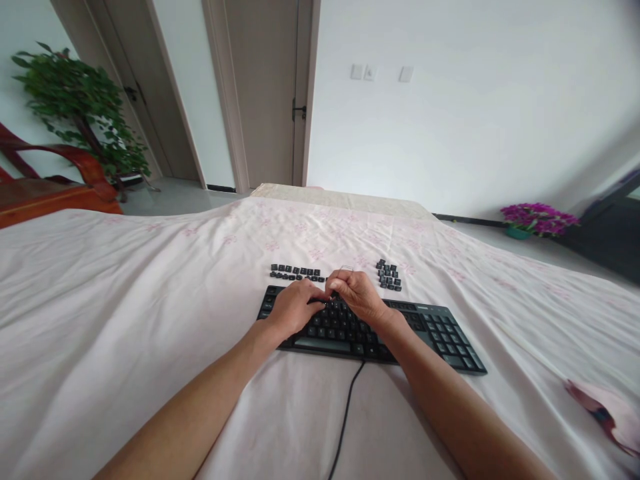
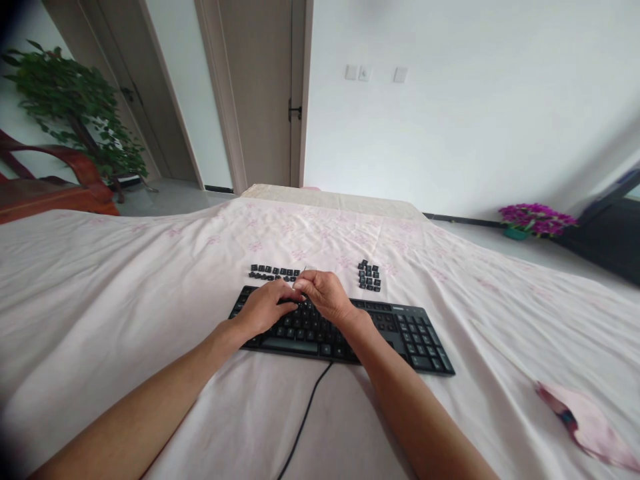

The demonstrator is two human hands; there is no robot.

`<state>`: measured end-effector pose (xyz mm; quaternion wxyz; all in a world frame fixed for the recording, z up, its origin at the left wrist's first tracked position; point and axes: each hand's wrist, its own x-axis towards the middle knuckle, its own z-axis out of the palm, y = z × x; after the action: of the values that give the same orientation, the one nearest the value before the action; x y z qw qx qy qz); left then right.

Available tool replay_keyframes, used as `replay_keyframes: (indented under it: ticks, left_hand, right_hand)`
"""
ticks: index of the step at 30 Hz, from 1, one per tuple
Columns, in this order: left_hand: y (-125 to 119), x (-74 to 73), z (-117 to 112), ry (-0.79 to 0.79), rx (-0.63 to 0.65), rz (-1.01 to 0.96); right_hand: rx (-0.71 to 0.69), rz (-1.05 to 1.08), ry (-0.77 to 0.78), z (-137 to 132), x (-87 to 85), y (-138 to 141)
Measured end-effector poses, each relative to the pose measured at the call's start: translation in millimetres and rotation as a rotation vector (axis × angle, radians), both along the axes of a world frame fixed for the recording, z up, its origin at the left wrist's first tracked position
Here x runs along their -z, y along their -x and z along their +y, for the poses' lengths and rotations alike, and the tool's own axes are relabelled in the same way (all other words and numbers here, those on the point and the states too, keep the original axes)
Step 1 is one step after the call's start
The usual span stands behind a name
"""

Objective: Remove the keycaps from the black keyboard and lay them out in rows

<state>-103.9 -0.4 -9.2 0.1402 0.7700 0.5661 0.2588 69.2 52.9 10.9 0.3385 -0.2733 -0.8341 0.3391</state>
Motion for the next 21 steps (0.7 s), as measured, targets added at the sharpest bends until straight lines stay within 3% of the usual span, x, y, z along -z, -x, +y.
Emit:
replay_keyframes:
  ticks: [7, 14, 21]
  left_hand:
    - [-2.2, -4.3, -0.5, 0.014, 0.001, 0.042]
    - [-3.5, -4.1, -2.3, 0.007, -0.012, 0.005]
    - [-3.9, -3.3, -1.1, -0.004, -0.035, 0.036]
  right_hand:
    - [0.044, -0.045, -0.032, -6.4, 1.6, 1.4]
    - [-0.051, 0.077, 0.14, -6.4, 5.6, 7.0]
    - [-0.047, 0.015, -0.048, -3.6, 9.4, 4.5]
